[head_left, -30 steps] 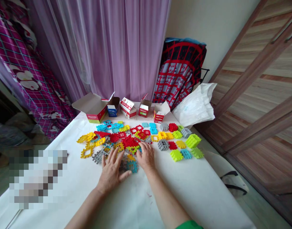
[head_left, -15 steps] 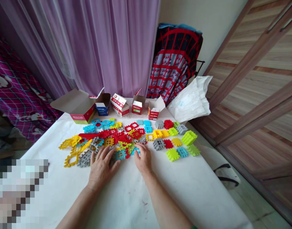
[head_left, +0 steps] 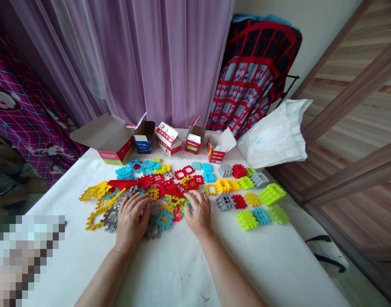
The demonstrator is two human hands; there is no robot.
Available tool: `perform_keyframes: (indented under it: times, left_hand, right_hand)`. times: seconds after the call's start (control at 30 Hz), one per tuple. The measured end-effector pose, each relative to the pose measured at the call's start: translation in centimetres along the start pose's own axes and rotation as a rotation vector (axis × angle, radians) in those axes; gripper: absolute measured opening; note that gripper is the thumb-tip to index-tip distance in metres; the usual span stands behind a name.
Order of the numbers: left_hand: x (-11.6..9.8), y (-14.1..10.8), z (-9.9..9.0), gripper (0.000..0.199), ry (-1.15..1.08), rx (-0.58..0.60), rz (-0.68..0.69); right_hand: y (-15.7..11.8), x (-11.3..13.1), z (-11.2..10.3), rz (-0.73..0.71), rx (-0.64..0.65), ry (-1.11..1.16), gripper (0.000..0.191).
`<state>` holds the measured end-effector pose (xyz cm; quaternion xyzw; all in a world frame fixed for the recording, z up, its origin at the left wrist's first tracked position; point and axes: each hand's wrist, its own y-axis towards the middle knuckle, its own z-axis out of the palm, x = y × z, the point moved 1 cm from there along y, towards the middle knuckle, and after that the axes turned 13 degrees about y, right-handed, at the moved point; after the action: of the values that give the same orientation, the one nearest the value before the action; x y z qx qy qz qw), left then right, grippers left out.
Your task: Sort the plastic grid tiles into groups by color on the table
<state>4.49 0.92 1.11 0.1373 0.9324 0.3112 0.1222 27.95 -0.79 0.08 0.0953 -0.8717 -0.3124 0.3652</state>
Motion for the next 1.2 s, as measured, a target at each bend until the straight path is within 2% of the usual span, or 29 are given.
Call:
perform_keyframes:
  times: [0.23, 0.4, 0.57, 0.7, 0.83, 0.9, 1.0, 1.1, 1.2]
  left_hand:
    - [0.3, -1.0, -0.3, 0.023, -0.089, -0.010, -0.029]
    - [0.8, -0.9, 0.0, 0.023, -0.123, -0.006, 0.000]
    - [1.0, -0.3, 0.7, 0.024, -0.157, 0.025, 0.007]
    - [0.6, -0.3, 0.7, 0.023, -0.166, 0.030, -0.020]
    - [0.3, -0.5, 0.4, 0.022, -0.161, 0.013, -0.029]
    - [0.2, -0.5, 0.2, 0.022, -0.152, 0.009, -0.020]
    - [0.1, -0.6, 0.1, 0.022, -0.126, 0.005, -0.004]
    - [-0.3, -0.5, -0.1, 0.023, -0.083, 0.015, 0.005]
    - [-0.9, -0.4, -0.5, 0.024, -0.036, 0.045, 0.033]
  right_hand:
    - [2.0, -0.2, 0.0, 0.013, 0.152, -0.122, 0.040]
    - [3.3, -0.4, -0.6, 0.079, 0.300, -0.170, 0.029]
    - [4.1, -0.4, -0.6, 0.032, 0.329, -0.160, 0.019]
    - [4.1, -0.9, -0.1, -0.024, 0.292, -0.106, 0.012]
    - [3.7, -1.7, -0.2, -0.027, 0.120, 0.033, 0.015]
    - [3.5, -2.0, -0.6, 0.031, 0.014, 0.111, 0.021]
    - [3.3, -2.2, -1.1, 0.222, -0.081, 0.257, 0.026]
    - [3.2, -2.0, -1.1, 0.400, -0.096, 0.417, 0.030]
    - [3.1, -1.4, -0.8, 0.450, -0.071, 0.529, 0.031]
